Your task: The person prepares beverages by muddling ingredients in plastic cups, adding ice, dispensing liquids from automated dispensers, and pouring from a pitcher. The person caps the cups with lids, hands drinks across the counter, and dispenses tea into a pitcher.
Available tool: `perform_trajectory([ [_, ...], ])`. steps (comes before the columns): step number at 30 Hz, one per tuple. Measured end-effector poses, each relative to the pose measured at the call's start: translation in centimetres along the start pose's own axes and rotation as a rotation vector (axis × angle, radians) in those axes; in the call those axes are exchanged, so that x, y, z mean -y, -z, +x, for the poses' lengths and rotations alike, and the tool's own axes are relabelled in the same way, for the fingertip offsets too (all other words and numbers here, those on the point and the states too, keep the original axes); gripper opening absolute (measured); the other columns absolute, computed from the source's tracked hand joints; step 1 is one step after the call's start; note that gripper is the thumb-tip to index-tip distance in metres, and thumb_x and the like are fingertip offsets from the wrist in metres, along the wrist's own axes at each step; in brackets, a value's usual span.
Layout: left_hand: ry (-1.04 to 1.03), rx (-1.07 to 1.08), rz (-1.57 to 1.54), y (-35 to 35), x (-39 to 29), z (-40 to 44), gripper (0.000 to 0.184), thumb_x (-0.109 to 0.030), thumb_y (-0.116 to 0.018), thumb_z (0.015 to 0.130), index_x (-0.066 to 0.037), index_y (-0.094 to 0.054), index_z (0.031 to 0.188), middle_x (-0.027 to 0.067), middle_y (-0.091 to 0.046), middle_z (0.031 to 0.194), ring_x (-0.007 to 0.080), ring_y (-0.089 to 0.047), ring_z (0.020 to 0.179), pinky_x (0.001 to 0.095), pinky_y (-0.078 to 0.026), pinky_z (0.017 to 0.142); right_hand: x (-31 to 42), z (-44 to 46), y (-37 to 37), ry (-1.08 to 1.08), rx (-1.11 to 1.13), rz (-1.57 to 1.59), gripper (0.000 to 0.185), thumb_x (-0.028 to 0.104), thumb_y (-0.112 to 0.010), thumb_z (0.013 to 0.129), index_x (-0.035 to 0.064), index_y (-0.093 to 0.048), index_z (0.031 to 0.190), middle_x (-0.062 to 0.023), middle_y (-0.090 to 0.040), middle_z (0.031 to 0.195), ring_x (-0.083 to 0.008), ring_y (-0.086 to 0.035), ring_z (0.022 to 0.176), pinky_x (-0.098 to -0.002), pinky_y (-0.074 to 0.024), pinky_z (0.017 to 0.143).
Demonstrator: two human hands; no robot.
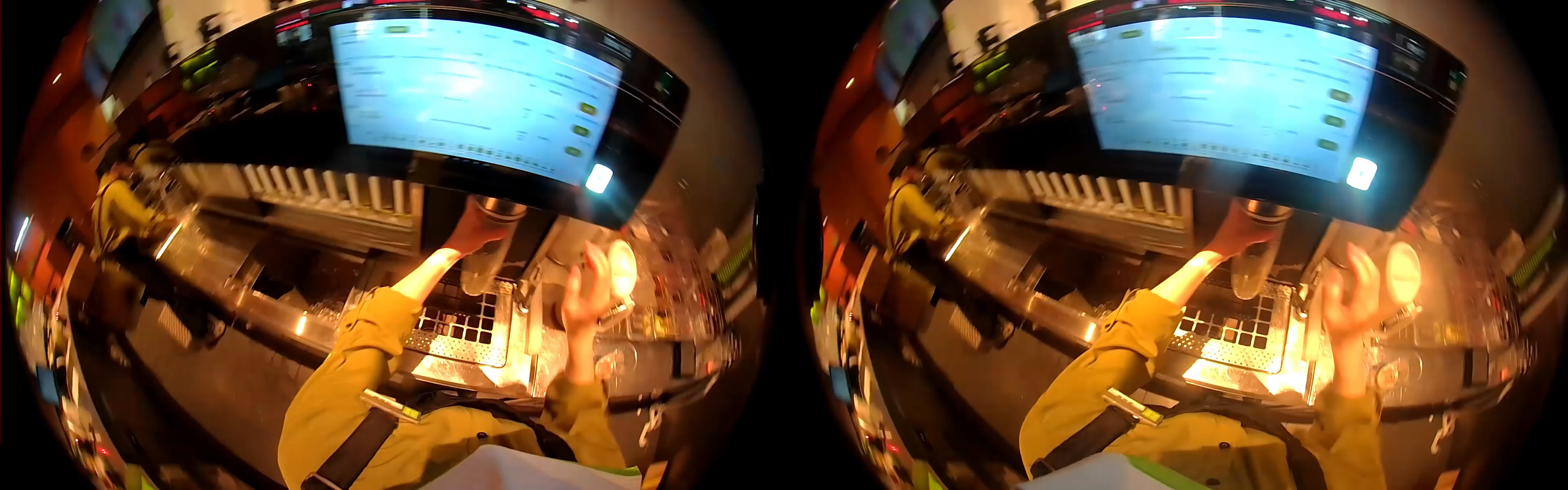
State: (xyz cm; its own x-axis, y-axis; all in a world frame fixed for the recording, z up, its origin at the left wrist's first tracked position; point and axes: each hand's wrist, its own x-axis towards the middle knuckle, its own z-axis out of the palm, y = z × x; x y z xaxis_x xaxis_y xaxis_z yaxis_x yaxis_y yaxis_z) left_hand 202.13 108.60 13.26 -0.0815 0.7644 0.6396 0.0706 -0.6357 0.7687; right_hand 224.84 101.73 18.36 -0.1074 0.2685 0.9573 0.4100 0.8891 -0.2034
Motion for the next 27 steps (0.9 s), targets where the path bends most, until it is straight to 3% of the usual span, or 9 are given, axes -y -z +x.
perform_trajectory([
  [2, 0.071, 0.144, -0.296, 0.3, 1.8, 0.2, 0.083, -0.002, -0.075, 0.059, -0.007, -0.022, 0.123, 0.0109, -0.039, 0.124, 0.023, -0.041, 0.115, 0.0376, -0.035, 0.097, 3.1, 6.3, -1.7, 0.281, -0.049, 0.002, 0.028, 0.003, -0.059, 0.071, 0.0014, -0.05, 0.097, -0.0164, -0.056, 0.11, -0.0302, -0.05, 0.104, -0.0388, -0.0381, 0.089],
  [7, 0.001, 0.212, -0.074, 0.5, -0.6, 1.0, 0.079, 0.0, -0.069, 0.062, -0.006, -0.024, 0.126, 0.0102, -0.042, 0.122, 0.0213, -0.044, 0.112, 0.0351, -0.038, 0.094, 4.6, 12.0, -6.1, 0.475, -0.005, -0.181, 0.027, 0.022, -0.064, 0.073, 0.0067, -0.043, 0.081, -0.0127, -0.053, 0.117, -0.0335, -0.038, 0.117, -0.0422, -0.0262, 0.098],
  [11, -0.034, 0.145, -0.081, 0.0, -3.4, 0.5, 0.077, -0.003, -0.071, 0.062, -0.005, -0.026, 0.125, 0.0099, -0.042, 0.121, 0.0205, -0.044, 0.111, 0.0344, -0.038, 0.093, 4.4, 9.9, -5.0, 0.527, 0.024, -0.081, 0.028, 0.031, -0.058, 0.078, 0.0074, -0.045, 0.068, -0.0082, -0.061, 0.096, -0.0297, -0.053, 0.099, -0.044, -0.0212, 0.1],
  [12, -0.031, 0.114, -0.026, -0.1, -3.2, 0.4, 0.08, -0.002, -0.072, 0.06, -0.005, -0.025, 0.125, 0.01, -0.042, 0.121, 0.0211, -0.043, 0.112, 0.0346, -0.036, 0.095, 4.7, 10.1, -4.9, 0.472, -0.075, -0.118, 0.028, 0.03, -0.057, 0.078, 0.0066, -0.045, 0.068, -0.0085, -0.062, 0.089, -0.0307, -0.056, 0.091, -0.0438, -0.0205, 0.1],
  [15, 0.097, 0.058, -0.014, 0.4, 0.1, 0.0, 0.083, 0.001, -0.073, 0.057, -0.003, -0.024, 0.124, 0.0119, -0.042, 0.121, 0.0226, -0.043, 0.111, 0.0358, -0.035, 0.095, 4.1, 12.3, -4.6, 0.35, -0.244, -0.229, 0.026, 0.024, -0.059, 0.076, 0.0061, -0.04, 0.073, -0.0142, -0.06, 0.103, -0.0301, -0.047, 0.106, -0.0438, -0.0192, 0.1],
  [16, -0.049, 0.043, -0.032, 0.2, 0.6, 0.3, 0.069, -0.001, -0.07, 0.063, -0.003, -0.033, 0.12, 0.0083, -0.052, 0.11, 0.0182, -0.052, 0.1, 0.0316, -0.043, 0.086, 3.8, 12.7, -4.4, 0.348, -0.251, -0.245, 0.027, 0.023, -0.06, 0.075, 0.0066, -0.038, 0.074, -0.0158, -0.057, 0.109, -0.03, -0.041, 0.113, -0.0447, -0.0195, 0.099],
  [20, 0.055, 0.041, -0.179, 0.0, -0.7, -0.3, 0.07, 0.004, -0.066, 0.063, -0.003, -0.03, 0.122, 0.0091, -0.05, 0.114, 0.0189, -0.05, 0.104, 0.0325, -0.042, 0.089, 3.3, 13.5, -4.4, 0.365, -0.278, -0.282, 0.028, 0.025, -0.058, 0.076, 0.0059, -0.038, 0.073, -0.017, -0.056, 0.111, -0.0319, -0.038, 0.115, -0.046, -0.0183, 0.1],
  [23, -0.041, 0.294, -0.049, 0.7, 0.3, 0.8, 0.073, 0.004, -0.066, 0.062, -0.003, -0.029, 0.124, 0.0092, -0.048, 0.116, 0.0198, -0.05, 0.105, 0.0331, -0.042, 0.089, 3.5, 14.0, -4.6, 0.347, -0.211, -0.335, 0.029, 0.03, -0.056, 0.078, 0.0061, -0.04, 0.076, -0.0154, -0.053, 0.116, -0.0309, -0.039, 0.114, -0.0454, -0.0187, 0.099],
  [27, -0.005, 0.112, -0.212, 0.5, 0.7, 0.3, 0.087, 0.002, -0.073, 0.057, -0.006, -0.024, 0.128, 0.0097, -0.04, 0.126, 0.0223, -0.042, 0.115, 0.0369, -0.037, 0.095, 4.2, 13.1, -3.5, 0.37, -0.289, -0.125, 0.03, 0.031, -0.051, 0.083, 0.0046, -0.038, 0.086, -0.0182, -0.053, 0.114, -0.034, -0.04, 0.112, -0.0435, -0.0225, 0.098],
])
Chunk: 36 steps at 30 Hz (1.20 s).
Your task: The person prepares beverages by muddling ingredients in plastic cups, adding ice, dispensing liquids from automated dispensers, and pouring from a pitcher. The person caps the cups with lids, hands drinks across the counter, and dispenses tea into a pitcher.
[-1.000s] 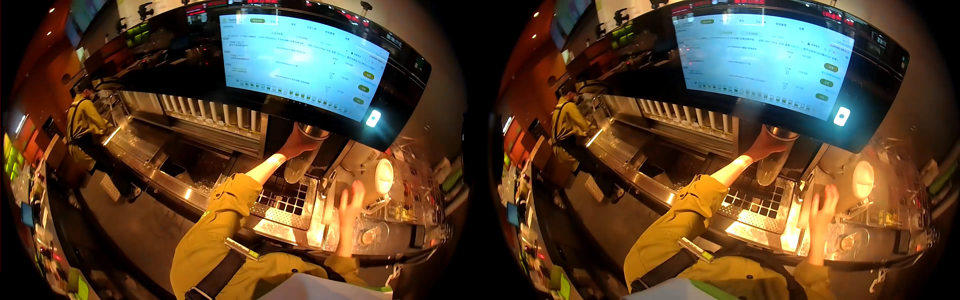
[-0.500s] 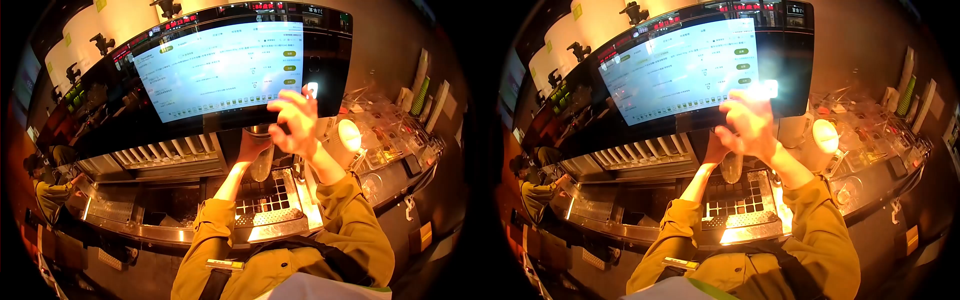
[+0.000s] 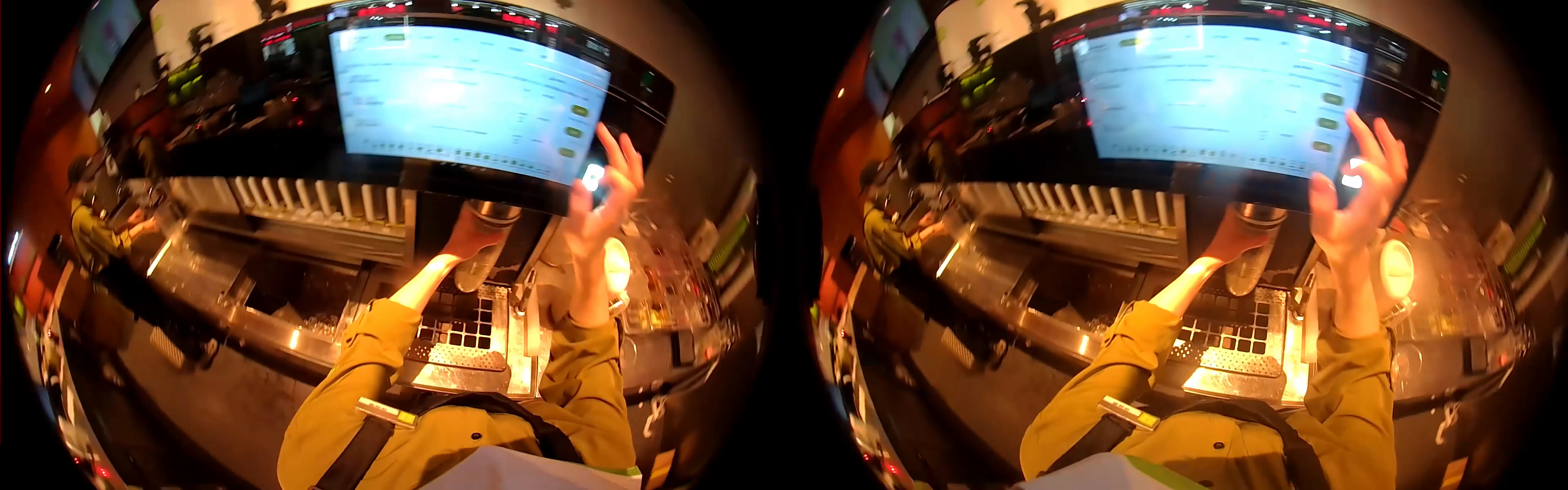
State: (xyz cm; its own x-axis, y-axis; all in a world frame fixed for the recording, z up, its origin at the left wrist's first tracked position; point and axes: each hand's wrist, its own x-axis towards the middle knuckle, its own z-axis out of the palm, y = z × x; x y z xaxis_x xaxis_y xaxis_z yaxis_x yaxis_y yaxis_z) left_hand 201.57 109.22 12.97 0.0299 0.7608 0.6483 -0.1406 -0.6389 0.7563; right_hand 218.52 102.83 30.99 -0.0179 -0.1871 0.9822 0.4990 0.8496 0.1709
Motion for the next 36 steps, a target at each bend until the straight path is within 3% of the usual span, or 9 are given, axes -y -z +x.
perform_trajectory([
  [4, -0.047, -0.066, 0.007, -0.8, -2.6, -0.5, 0.087, 0.0, -0.071, 0.058, -0.006, -0.022, 0.129, 0.01, -0.038, 0.126, 0.0229, -0.038, 0.118, 0.0365, -0.032, 0.099, 0.2, -2.3, -1.7, 0.03, 0.197, 0.16, 0.023, 0.013, -0.059, 0.076, 0.0052, -0.04, 0.088, -0.0178, -0.053, 0.113, -0.0333, -0.039, 0.114, -0.0433, -0.0285, 0.096],
  [7, -0.008, -0.008, 0.051, -0.4, -2.6, -0.2, 0.089, -0.003, -0.068, 0.06, -0.006, -0.015, 0.132, 0.0096, -0.034, 0.129, 0.0228, -0.033, 0.121, 0.0359, -0.03, 0.1, 0.9, -1.8, -2.5, 0.217, 0.308, 0.14, 0.025, 0.011, -0.061, 0.071, 0.0049, -0.041, 0.084, -0.0166, -0.05, 0.119, -0.0339, -0.037, 0.116, -0.0436, -0.0268, 0.097],
  [12, 0.0, -0.001, 0.0, -0.8, -3.6, -0.4, 0.091, -0.002, -0.07, 0.06, -0.007, -0.015, 0.132, 0.0095, -0.032, 0.13, 0.0229, -0.032, 0.122, 0.0372, -0.029, 0.101, 0.7, 0.3, -3.0, 0.194, 0.29, -0.048, 0.025, 0.018, -0.06, 0.074, 0.006, -0.04, 0.082, -0.0126, -0.05, 0.12, -0.0299, -0.031, 0.122, -0.0446, -0.0151, 0.102],
  [15, 0.026, 0.016, -0.001, -0.5, -3.1, -0.6, 0.091, 0.001, -0.07, 0.062, -0.008, -0.013, 0.133, 0.0099, -0.032, 0.131, 0.0231, -0.032, 0.122, 0.0387, -0.029, 0.101, -0.1, 2.2, -2.7, 0.191, 0.208, -0.138, 0.03, 0.03, -0.057, 0.081, 0.0059, -0.04, 0.082, -0.0109, -0.05, 0.121, -0.0292, -0.029, 0.123, -0.0443, -0.0142, 0.103],
  [19, 0.003, -0.005, -0.105, -0.2, -0.6, -0.6, 0.089, 0.0, -0.07, 0.063, -0.009, -0.014, 0.132, 0.0098, -0.034, 0.129, 0.0225, -0.034, 0.121, 0.0391, -0.032, 0.099, -0.7, 2.9, -1.1, 0.147, 0.069, -0.042, 0.027, 0.032, -0.052, 0.084, 0.0085, -0.038, 0.086, -0.0135, -0.051, 0.12, -0.0298, -0.034, 0.121, -0.0443, -0.0136, 0.103],
  [25, 0.001, -0.026, 0.004, -0.3, -0.9, -0.6, 0.087, 0.0, -0.071, 0.062, -0.007, -0.017, 0.131, 0.0101, -0.036, 0.127, 0.022, -0.036, 0.118, 0.0384, -0.034, 0.097, -0.2, 0.9, -0.2, 0.158, 0.094, 0.039, 0.016, 0.015, -0.051, 0.079, 0.0068, -0.04, 0.087, -0.016, -0.054, 0.113, -0.0294, -0.039, 0.117, -0.0458, -0.0186, 0.102],
  [29, -0.034, -0.022, 0.042, -0.4, -1.7, -0.5, 0.085, 0.0, -0.071, 0.061, -0.006, -0.02, 0.129, 0.0101, -0.036, 0.126, 0.0217, -0.037, 0.118, 0.0365, -0.034, 0.097, 0.3, -0.1, -0.5, 0.116, 0.194, 0.064, 0.01, 0.006, -0.053, 0.074, 0.0059, -0.043, 0.076, -0.0136, -0.057, 0.11, -0.0303, -0.041, 0.115, -0.0458, -0.023, 0.101],
  [33, -0.06, -0.038, 0.072, -0.1, -1.5, -0.5, 0.085, -0.004, -0.073, 0.061, -0.007, -0.021, 0.129, 0.0087, -0.037, 0.126, 0.021, -0.038, 0.117, 0.0344, -0.034, 0.097, 1.0, -0.8, -2.6, 0.191, 0.279, 0.071, 0.015, 0.008, -0.058, 0.072, 0.0051, -0.044, 0.077, -0.0147, -0.055, 0.113, -0.0328, -0.04, 0.116, -0.0453, -0.0226, 0.1],
  [36, -0.099, -0.045, -0.017, -0.7, -2.5, -0.4, 0.072, -0.009, -0.074, 0.059, -0.005, -0.036, 0.121, 0.0073, -0.049, 0.113, 0.0184, -0.047, 0.106, 0.0332, -0.038, 0.09, 2.4, -3.1, -2.7, 0.25, 0.395, 0.032, 0.017, 0.015, -0.059, 0.072, 0.0054, -0.045, 0.072, -0.0139, -0.056, 0.112, -0.0324, -0.042, 0.115, -0.0457, -0.0185, 0.102],
])
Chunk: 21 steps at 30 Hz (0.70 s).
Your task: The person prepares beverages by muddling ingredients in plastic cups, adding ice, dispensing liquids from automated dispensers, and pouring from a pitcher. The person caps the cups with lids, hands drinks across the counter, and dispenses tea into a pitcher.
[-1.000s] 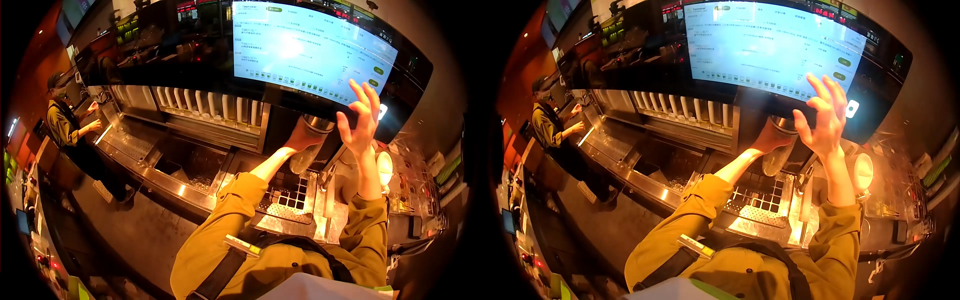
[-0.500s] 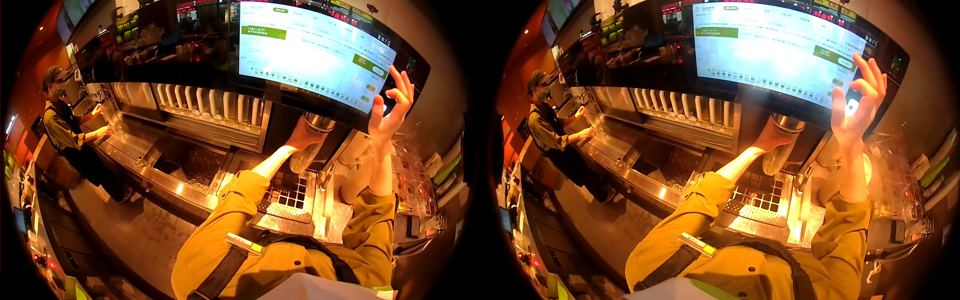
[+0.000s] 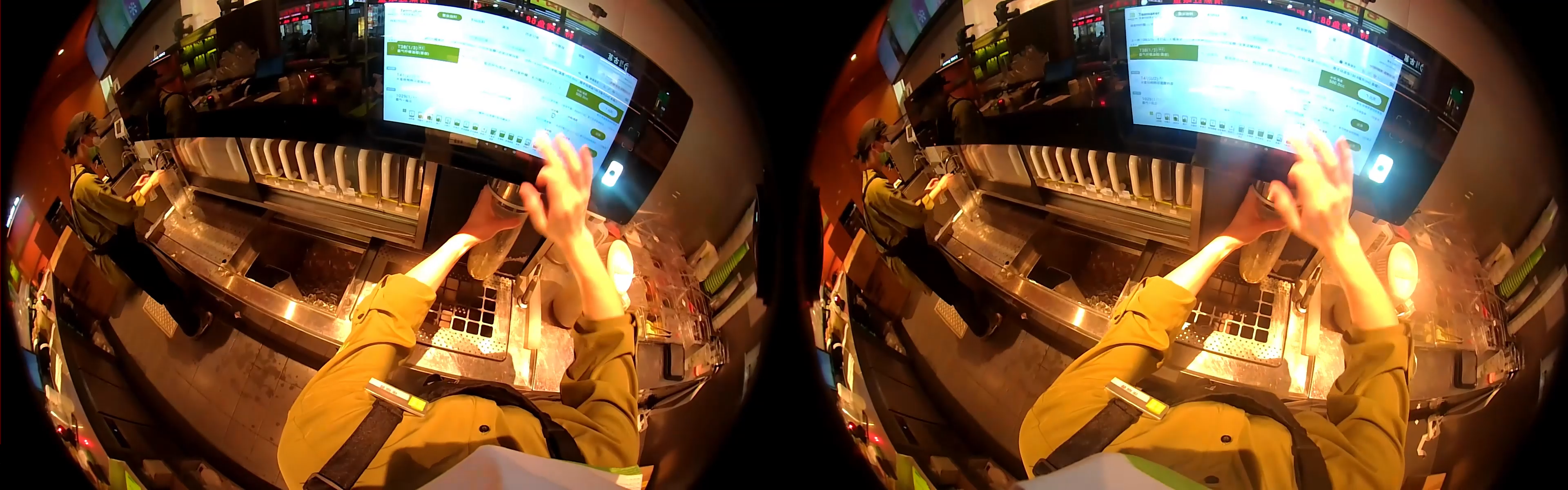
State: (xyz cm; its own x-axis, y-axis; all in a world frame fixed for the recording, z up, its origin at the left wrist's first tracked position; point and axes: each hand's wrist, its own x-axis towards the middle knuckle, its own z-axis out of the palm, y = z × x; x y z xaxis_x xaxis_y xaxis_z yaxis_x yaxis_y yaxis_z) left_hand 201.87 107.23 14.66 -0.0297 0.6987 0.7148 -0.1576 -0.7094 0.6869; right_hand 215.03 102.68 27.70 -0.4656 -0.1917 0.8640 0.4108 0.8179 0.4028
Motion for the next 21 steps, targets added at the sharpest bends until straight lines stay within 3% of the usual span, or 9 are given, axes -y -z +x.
perform_trajectory([
  [1, -0.051, -0.072, -0.093, -0.5, 0.1, 0.1, 0.067, -0.012, -0.074, 0.061, -0.005, -0.04, 0.118, 0.0059, -0.051, 0.11, 0.0161, -0.048, 0.102, 0.0322, -0.04, 0.087, 0.8, -1.1, -0.1, 0.066, 0.065, 0.064, 0.018, 0.018, -0.059, 0.073, 0.006, -0.045, 0.069, -0.0135, -0.056, 0.111, -0.0322, -0.043, 0.114, -0.0461, -0.0176, 0.103],
  [2, -0.012, -0.003, -0.206, 0.3, 2.2, 0.0, 0.065, -0.014, -0.075, 0.061, -0.005, -0.042, 0.117, 0.0057, -0.052, 0.109, 0.015, -0.049, 0.101, 0.0312, -0.041, 0.086, 1.9, -2.5, 0.0, 0.131, 0.132, 0.129, 0.021, 0.021, -0.059, 0.074, 0.0065, -0.045, 0.067, -0.0131, -0.057, 0.11, -0.0321, -0.045, 0.113, -0.0464, -0.0167, 0.103],
  [3, -0.095, 0.052, -0.111, 0.3, -0.2, -0.1, 0.065, -0.014, -0.075, 0.061, -0.005, -0.042, 0.116, 0.0057, -0.051, 0.11, 0.0146, -0.049, 0.101, 0.0308, -0.041, 0.087, 2.8, -4.1, 0.0, 0.147, 0.154, 0.173, 0.022, 0.022, -0.058, 0.074, 0.007, -0.045, 0.066, -0.0127, -0.058, 0.108, -0.0319, -0.046, 0.111, -0.0468, -0.0162, 0.103],
  [5, -0.099, 0.034, -0.228, 0.1, -1.0, -0.2, 0.067, -0.013, -0.075, 0.061, -0.005, -0.039, 0.118, 0.0063, -0.05, 0.11, 0.0153, -0.049, 0.101, 0.0308, -0.041, 0.088, 4.3, -7.4, 0.2, 0.135, 0.179, 0.273, 0.022, 0.023, -0.056, 0.074, 0.0074, -0.045, 0.064, -0.0125, -0.058, 0.107, -0.0315, -0.048, 0.109, -0.0471, -0.0159, 0.104],
  [6, 0.014, 0.055, -0.04, 0.9, 2.4, -0.3, 0.076, -0.005, -0.072, 0.064, -0.006, -0.028, 0.126, 0.0071, -0.042, 0.121, 0.0167, -0.04, 0.113, 0.0333, -0.035, 0.095, 5.0, -9.0, 0.5, 0.106, 0.182, 0.329, 0.02, 0.022, -0.056, 0.074, 0.0075, -0.045, 0.064, -0.0127, -0.058, 0.106, -0.0312, -0.049, 0.107, -0.0471, -0.016, 0.104],
  [11, 0.124, -0.007, 0.073, 1.2, 4.1, -0.6, 0.081, -0.002, -0.071, 0.064, -0.008, -0.022, 0.129, 0.0073, -0.038, 0.125, 0.019, -0.036, 0.118, 0.0354, -0.032, 0.098, 8.4, -17.0, 1.9, -0.182, 0.443, 0.438, 0.015, 0.016, -0.057, 0.068, 0.0069, -0.045, 0.07, -0.0131, -0.058, 0.101, -0.0304, -0.05, 0.102, -0.051, -0.0278, 0.096],
  [14, 0.12, 0.007, 0.056, 0.9, 3.2, -0.7, 0.083, 0.0, -0.071, 0.064, -0.008, -0.021, 0.129, 0.0083, -0.038, 0.125, 0.0204, -0.034, 0.119, 0.036, -0.029, 0.1, 10.5, -18.3, 4.1, -0.359, 0.567, 0.471, 0.017, 0.012, -0.061, 0.069, 0.0042, -0.049, 0.077, -0.0146, -0.058, 0.095, -0.0314, -0.051, 0.098, -0.0469, -0.0329, 0.092],
  [17, 0.098, 0.0, 0.147, 1.0, 3.1, -0.6, 0.084, 0.001, -0.071, 0.063, -0.007, -0.02, 0.129, 0.01, -0.037, 0.126, 0.0216, -0.033, 0.12, 0.0368, -0.028, 0.101, 11.4, -20.6, 5.4, -0.57, 0.567, 0.555, 0.017, 0.008, -0.062, 0.069, 0.0028, -0.051, 0.081, -0.0147, -0.057, 0.094, -0.0314, -0.051, 0.095, -0.0421, -0.0371, 0.088],
  [21, 0.171, -0.005, 0.155, 1.0, 2.6, -0.6, 0.085, 0.002, -0.071, 0.062, -0.004, -0.019, 0.129, 0.0127, -0.036, 0.126, 0.023, -0.034, 0.12, 0.0369, -0.029, 0.101, 11.0, -22.6, 6.3, -0.682, 0.573, 0.537, 0.019, 0.005, -0.061, 0.07, 0.0018, -0.052, 0.086, -0.014, -0.058, 0.093, -0.0312, -0.053, 0.09, -0.0367, -0.0413, 0.08],
])
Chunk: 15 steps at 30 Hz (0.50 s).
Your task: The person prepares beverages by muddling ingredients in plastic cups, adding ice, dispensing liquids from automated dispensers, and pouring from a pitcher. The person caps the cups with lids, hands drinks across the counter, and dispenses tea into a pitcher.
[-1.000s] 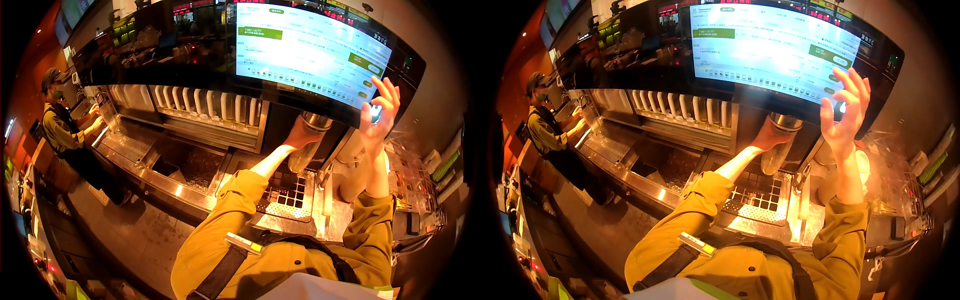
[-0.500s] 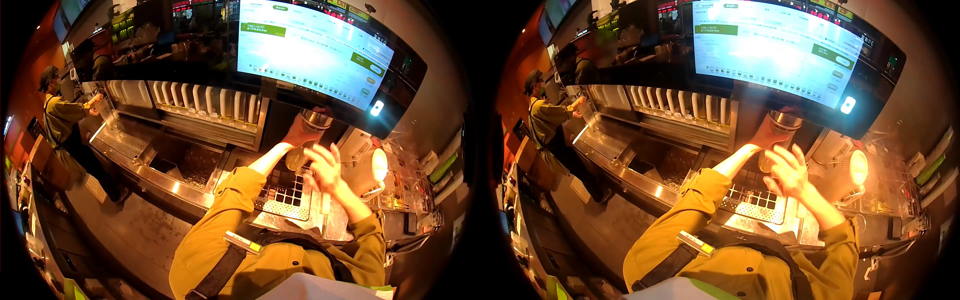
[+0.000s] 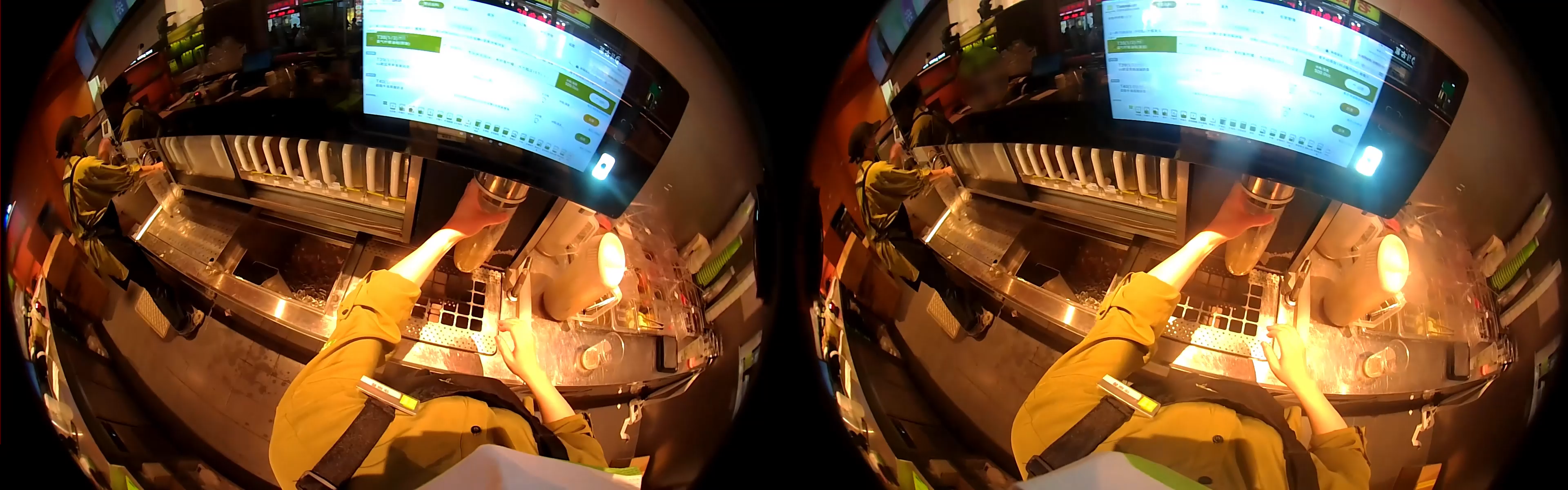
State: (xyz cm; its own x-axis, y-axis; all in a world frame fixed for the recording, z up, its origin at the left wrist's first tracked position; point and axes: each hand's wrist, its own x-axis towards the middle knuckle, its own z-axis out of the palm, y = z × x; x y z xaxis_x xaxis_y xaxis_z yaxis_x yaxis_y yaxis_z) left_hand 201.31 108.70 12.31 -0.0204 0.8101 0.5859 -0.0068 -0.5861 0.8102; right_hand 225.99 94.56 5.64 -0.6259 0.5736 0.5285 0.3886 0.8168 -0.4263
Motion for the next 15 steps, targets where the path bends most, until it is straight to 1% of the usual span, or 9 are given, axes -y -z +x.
perform_trajectory([
  [3, -0.004, -0.001, -0.055, -0.1, -0.1, 0.1, 0.085, 0.002, -0.071, 0.062, -0.004, -0.019, 0.129, 0.0132, -0.037, 0.125, 0.0233, -0.036, 0.119, 0.0364, -0.031, 0.099, -0.3, -0.7, -0.4, -0.057, -0.019, 0.005, 0.018, 0.005, -0.061, 0.071, 0.0019, -0.052, 0.086, -0.0138, -0.058, 0.091, -0.0303, -0.054, 0.089, -0.0367, -0.0418, 0.079],
  [4, -0.038, -0.02, 0.028, -0.1, -0.2, 0.0, 0.085, 0.003, -0.07, 0.061, -0.004, -0.019, 0.128, 0.0129, -0.038, 0.124, 0.0228, -0.038, 0.117, 0.0364, -0.034, 0.097, -0.2, -0.8, -0.5, -0.071, 0.002, 0.02, 0.018, 0.005, -0.061, 0.071, 0.0019, -0.053, 0.087, -0.014, -0.058, 0.092, -0.03, -0.054, 0.089, -0.0365, -0.0419, 0.079],
  [6, -0.036, -0.029, 0.028, -0.2, 0.1, 0.0, 0.084, 0.004, -0.07, 0.061, -0.003, -0.02, 0.128, 0.012, -0.04, 0.122, 0.0222, -0.039, 0.115, 0.0362, -0.035, 0.096, -0.1, -1.0, -0.8, -0.097, 0.049, 0.049, 0.019, 0.006, -0.061, 0.072, 0.0019, -0.053, 0.089, -0.0142, -0.058, 0.093, -0.0296, -0.054, 0.089, -0.0361, -0.042, 0.078],
  [9, -0.038, -0.053, 0.047, -0.2, 0.3, 0.1, 0.081, 0.003, -0.069, 0.06, -0.003, -0.024, 0.127, 0.0101, -0.042, 0.119, 0.0205, -0.04, 0.113, 0.0353, -0.036, 0.094, -0.2, -0.3, -1.0, -0.05, 0.14, 0.13, 0.021, 0.006, -0.062, 0.072, 0.0017, -0.054, 0.091, -0.0152, -0.058, 0.095, -0.0291, -0.054, 0.091, -0.0359, -0.0421, 0.079],
  [10, -0.036, -0.057, 0.055, -0.3, 0.3, 0.1, 0.079, 0.003, -0.069, 0.06, -0.003, -0.026, 0.126, 0.0094, -0.042, 0.118, 0.0198, -0.04, 0.113, 0.0348, -0.037, 0.093, 0.2, 0.4, -1.0, 0.001, 0.073, 0.067, 0.021, 0.006, -0.062, 0.07, 0.0009, -0.054, 0.089, -0.016, -0.057, 0.096, -0.0297, -0.054, 0.092, -0.0371, -0.0421, 0.082],
  [11, -0.055, -0.042, -0.001, -0.4, 0.5, 0.2, 0.077, 0.002, -0.068, 0.06, -0.004, -0.029, 0.125, 0.0089, -0.043, 0.117, 0.0193, -0.041, 0.111, 0.0345, -0.037, 0.092, 0.7, 2.5, -0.3, 0.163, -0.013, -0.021, 0.019, 0.005, -0.062, 0.069, 0.0007, -0.053, 0.085, -0.0165, -0.057, 0.097, -0.0306, -0.054, 0.094, -0.0384, -0.0417, 0.084],
  [13, -0.086, 0.007, -0.115, -0.4, 0.6, 0.6, 0.071, 0.001, -0.067, 0.06, -0.004, -0.034, 0.123, 0.0078, -0.046, 0.114, 0.0183, -0.043, 0.109, 0.0339, -0.038, 0.091, 3.0, 8.8, 3.1, 0.355, -0.19, -0.09, 0.015, 0.004, -0.06, 0.066, 0.0012, -0.049, 0.076, -0.0189, -0.056, 0.104, -0.0348, -0.052, 0.1, -0.0435, -0.0399, 0.088],
  [14, -0.145, 0.024, -0.131, -0.8, -0.9, 0.9, 0.067, 0.003, -0.071, 0.059, -0.004, -0.038, 0.117, 0.0074, -0.052, 0.11, 0.0191, -0.051, 0.102, 0.0325, -0.041, 0.089, 4.2, 11.6, 5.0, 0.412, -0.322, -0.127, 0.015, 0.002, -0.059, 0.065, 0.0019, -0.046, 0.072, -0.021, -0.054, 0.11, -0.0375, -0.05, 0.102, -0.0459, -0.0381, 0.09],
  [15, -0.103, 0.036, -0.193, -0.8, -1.2, 0.9, 0.066, 0.005, -0.07, 0.058, -0.004, -0.04, 0.116, 0.007, -0.053, 0.108, 0.0186, -0.052, 0.101, 0.0319, -0.042, 0.088, 5.2, 14.5, 6.8, 0.538, -0.45, -0.163, 0.018, 0.0, -0.06, 0.063, 0.0027, -0.044, 0.073, -0.0215, -0.052, 0.113, -0.0393, -0.048, 0.105, -0.0476, -0.0361, 0.091],
])
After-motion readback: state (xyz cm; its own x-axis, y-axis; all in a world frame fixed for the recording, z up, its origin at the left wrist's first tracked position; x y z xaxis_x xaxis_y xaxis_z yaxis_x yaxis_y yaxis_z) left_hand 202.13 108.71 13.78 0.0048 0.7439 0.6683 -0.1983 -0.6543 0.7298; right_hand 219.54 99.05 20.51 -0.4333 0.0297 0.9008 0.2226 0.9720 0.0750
